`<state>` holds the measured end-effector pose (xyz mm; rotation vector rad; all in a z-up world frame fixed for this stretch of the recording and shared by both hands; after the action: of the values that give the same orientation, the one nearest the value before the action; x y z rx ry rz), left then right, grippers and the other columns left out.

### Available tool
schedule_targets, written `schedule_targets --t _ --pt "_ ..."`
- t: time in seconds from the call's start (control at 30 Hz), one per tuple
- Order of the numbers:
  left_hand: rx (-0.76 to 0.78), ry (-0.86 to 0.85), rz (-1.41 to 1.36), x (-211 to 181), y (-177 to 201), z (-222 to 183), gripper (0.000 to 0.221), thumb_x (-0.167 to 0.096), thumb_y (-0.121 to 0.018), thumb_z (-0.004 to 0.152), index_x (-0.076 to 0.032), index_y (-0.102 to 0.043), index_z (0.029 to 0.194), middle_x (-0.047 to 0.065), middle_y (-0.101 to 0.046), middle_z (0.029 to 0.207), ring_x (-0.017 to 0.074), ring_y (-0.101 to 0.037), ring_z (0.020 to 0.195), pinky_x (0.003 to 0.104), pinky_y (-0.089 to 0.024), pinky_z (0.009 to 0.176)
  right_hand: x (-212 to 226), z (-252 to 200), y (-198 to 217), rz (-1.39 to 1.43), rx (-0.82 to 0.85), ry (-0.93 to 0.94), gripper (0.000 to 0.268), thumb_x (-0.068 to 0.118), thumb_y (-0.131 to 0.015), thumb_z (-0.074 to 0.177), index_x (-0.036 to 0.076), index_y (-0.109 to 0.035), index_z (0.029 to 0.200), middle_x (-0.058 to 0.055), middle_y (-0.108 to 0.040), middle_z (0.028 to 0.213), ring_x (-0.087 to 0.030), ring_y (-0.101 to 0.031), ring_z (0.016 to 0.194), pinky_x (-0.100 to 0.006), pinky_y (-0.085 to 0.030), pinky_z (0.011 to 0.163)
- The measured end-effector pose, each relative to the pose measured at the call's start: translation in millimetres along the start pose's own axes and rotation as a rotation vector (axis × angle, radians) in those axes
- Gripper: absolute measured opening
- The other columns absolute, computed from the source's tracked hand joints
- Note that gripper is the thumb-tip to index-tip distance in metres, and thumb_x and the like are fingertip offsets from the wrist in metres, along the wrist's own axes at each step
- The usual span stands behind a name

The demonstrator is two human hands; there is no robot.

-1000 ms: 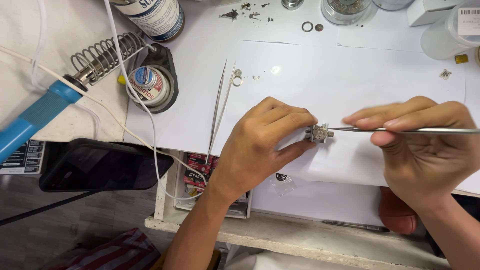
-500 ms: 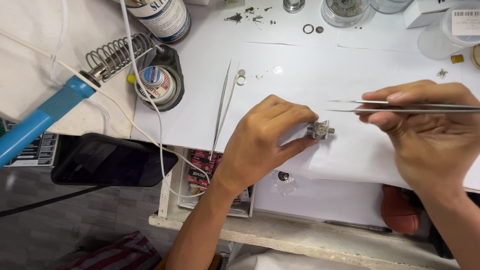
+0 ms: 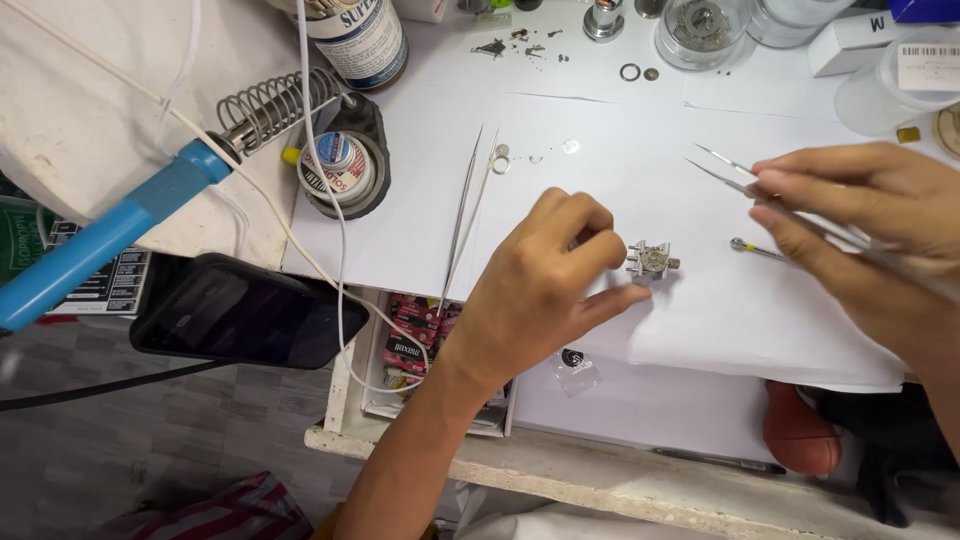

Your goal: Inspecting and manipulating tiny parts on a small assembly using tweezers and a probe on a repair bench.

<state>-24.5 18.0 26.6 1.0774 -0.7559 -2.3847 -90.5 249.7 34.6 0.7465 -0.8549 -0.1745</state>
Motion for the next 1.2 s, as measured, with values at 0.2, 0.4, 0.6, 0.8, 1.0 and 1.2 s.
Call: schedule_targets --t 0.2,0.4,0.6,0.8,1.0,1.2 --pt "0.022 -0.071 0.263 -9 -1 -3 0.039 -0.023 -0.089 0.088 -0.007 -0.055 0.081 0.009 -0.056 0.090 0.0269 -0.051 0.081 0.039 -0.039 0.066 48 20 -4 -0.145 0.202 0.110 0.028 -0.009 -0.067 0.096 -0.002 -0.072 0.123 -0.020 -0.070 0.130 -0.028 -0.070 0.113 -0.034 -0.052 0.107" --pt "0.005 -0.073 0.309 -10 -2 -5 0.035 -0.020 -0.087 0.091 -0.006 -0.056 0.081 0.009 -0.057 0.089 0.0269 -0.051 0.081 0.039 -0.040 0.062 29 32 -23 -0.150 0.240 0.379 0.028 -0.002 -0.073 0.094 0.001 -0.073 0.123 -0.021 -0.073 0.128 -0.030 -0.075 0.107 -0.033 -0.059 0.086" --pt "-0.043 -0.075 0.314 -11 -2 -6 0.033 -0.017 -0.081 0.094 -0.006 -0.054 0.079 0.009 -0.055 0.085 0.0277 -0.052 0.078 0.040 -0.041 0.059 28 46 -39 -0.143 0.243 0.501 0.025 0.000 -0.072 0.096 0.001 -0.073 0.121 -0.020 -0.074 0.127 -0.030 -0.076 0.098 -0.034 -0.058 0.076" --pt "-0.040 -0.092 0.442 -24 -2 -14 0.036 -0.014 -0.067 0.103 -0.008 -0.051 0.071 0.007 -0.050 0.075 0.0265 -0.050 0.072 0.038 -0.039 0.056 24 53 -43 -0.208 0.258 0.570 0.021 0.002 -0.066 0.099 0.000 -0.072 0.120 -0.018 -0.074 0.127 -0.027 -0.075 0.091 -0.034 -0.055 0.065" --pt "-0.038 -0.099 0.511 -23 -5 -18 0.042 -0.011 -0.067 0.105 -0.012 -0.048 0.067 0.003 -0.047 0.071 0.0223 -0.046 0.069 0.034 -0.032 0.053 18 61 -49 -0.219 0.239 0.635 0.020 -0.002 -0.060 0.102 0.000 -0.074 0.117 -0.014 -0.074 0.127 -0.023 -0.069 0.074 -0.032 -0.046 0.053" --pt "-0.052 -0.102 0.501 -21 -4 -15 0.041 -0.007 -0.067 0.101 -0.012 -0.047 0.066 0.004 -0.047 0.071 0.0227 -0.046 0.068 0.035 -0.031 0.053 21 60 -47 -0.231 0.234 0.713 0.024 -0.003 -0.055 0.103 -0.003 -0.073 0.119 -0.017 -0.073 0.128 -0.025 -0.075 0.085 -0.033 -0.053 0.059"
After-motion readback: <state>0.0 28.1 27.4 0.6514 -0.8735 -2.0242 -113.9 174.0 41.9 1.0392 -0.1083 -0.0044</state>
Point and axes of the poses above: each hand's wrist, its own z-axis towards the middle knuckle, its own y-axis out of the back of the hand, x = y × z, the point moved 4 cm from there along z, towards the middle knuckle
